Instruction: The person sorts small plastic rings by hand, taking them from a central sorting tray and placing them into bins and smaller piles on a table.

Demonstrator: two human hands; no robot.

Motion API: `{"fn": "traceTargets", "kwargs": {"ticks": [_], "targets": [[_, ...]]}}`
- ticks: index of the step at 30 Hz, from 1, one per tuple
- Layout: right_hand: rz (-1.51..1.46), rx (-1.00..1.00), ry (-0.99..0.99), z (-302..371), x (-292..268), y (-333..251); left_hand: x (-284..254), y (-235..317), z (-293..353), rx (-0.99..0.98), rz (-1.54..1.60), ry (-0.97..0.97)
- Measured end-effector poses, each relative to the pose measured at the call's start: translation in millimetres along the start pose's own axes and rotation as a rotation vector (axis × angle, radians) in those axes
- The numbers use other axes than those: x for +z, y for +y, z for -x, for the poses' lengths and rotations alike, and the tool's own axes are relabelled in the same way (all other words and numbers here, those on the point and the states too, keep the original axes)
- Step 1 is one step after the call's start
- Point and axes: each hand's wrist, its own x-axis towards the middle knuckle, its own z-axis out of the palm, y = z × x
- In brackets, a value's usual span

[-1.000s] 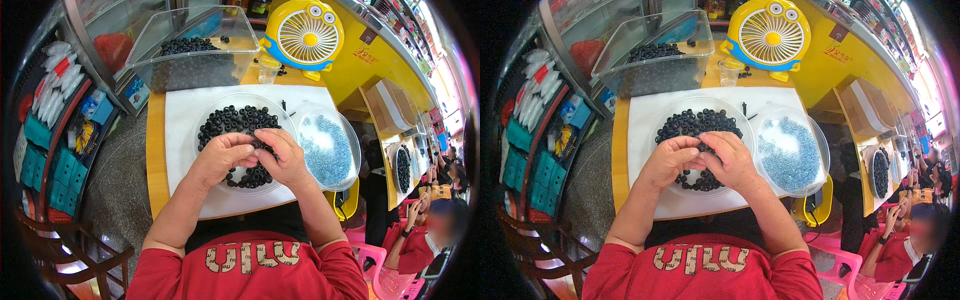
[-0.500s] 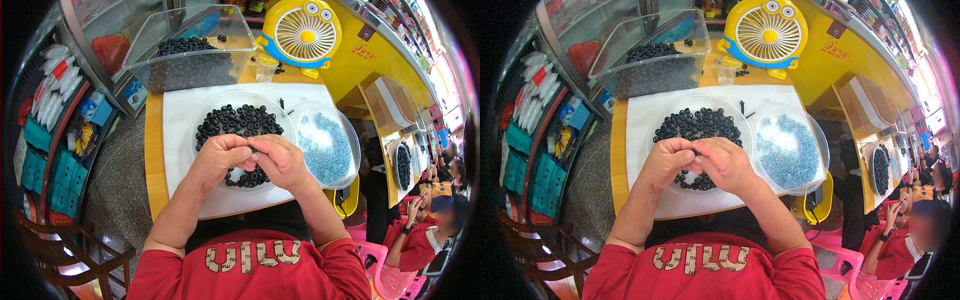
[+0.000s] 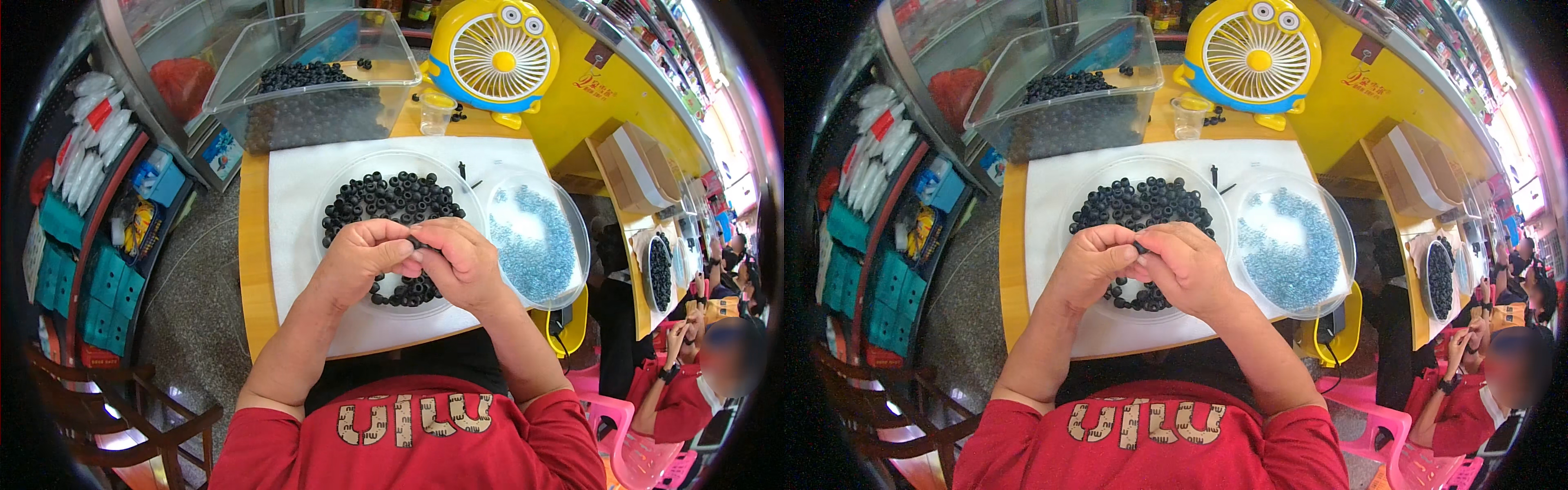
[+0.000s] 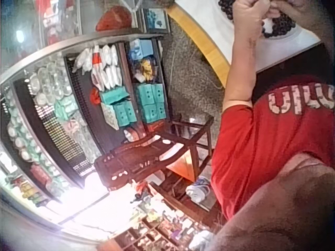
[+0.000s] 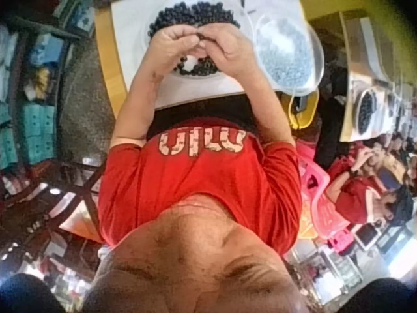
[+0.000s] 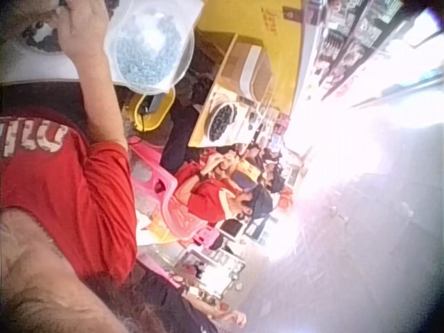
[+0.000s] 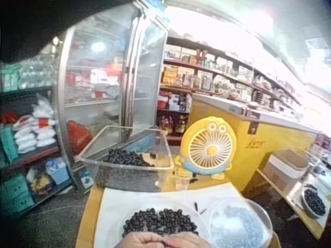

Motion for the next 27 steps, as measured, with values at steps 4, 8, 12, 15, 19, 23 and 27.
{"fn": "traceTargets", "kwargs": {"ticks": [4,8,12,15,19,23,27], "targets": [[0.040,0.084,-0.013,7,-2,1,4,-1,0,-0.003,-0.058,0.043],[-0.104,0.410,0.003,9,-21,-8,4,14,-4,0.118,-0.112,0.234],[-0.191,0.508,0.168,35,-70,20,-6,88,-21,0.539,-0.391,0.457],[-0.378,0.611,0.347,39,-92,21,-36,151,-44,0.532,-0.831,0.661],[-0.312,0.661,0.373,61,-106,29,-24,104,-42,0.416,-0.844,0.455],[-0.278,0.723,0.314,75,-110,36,4,17,-24,0.199,-1.545,0.090],[-0.250,0.760,0.289,86,-110,45,20,-2,-24,0.034,-1.598,0.033]]}}
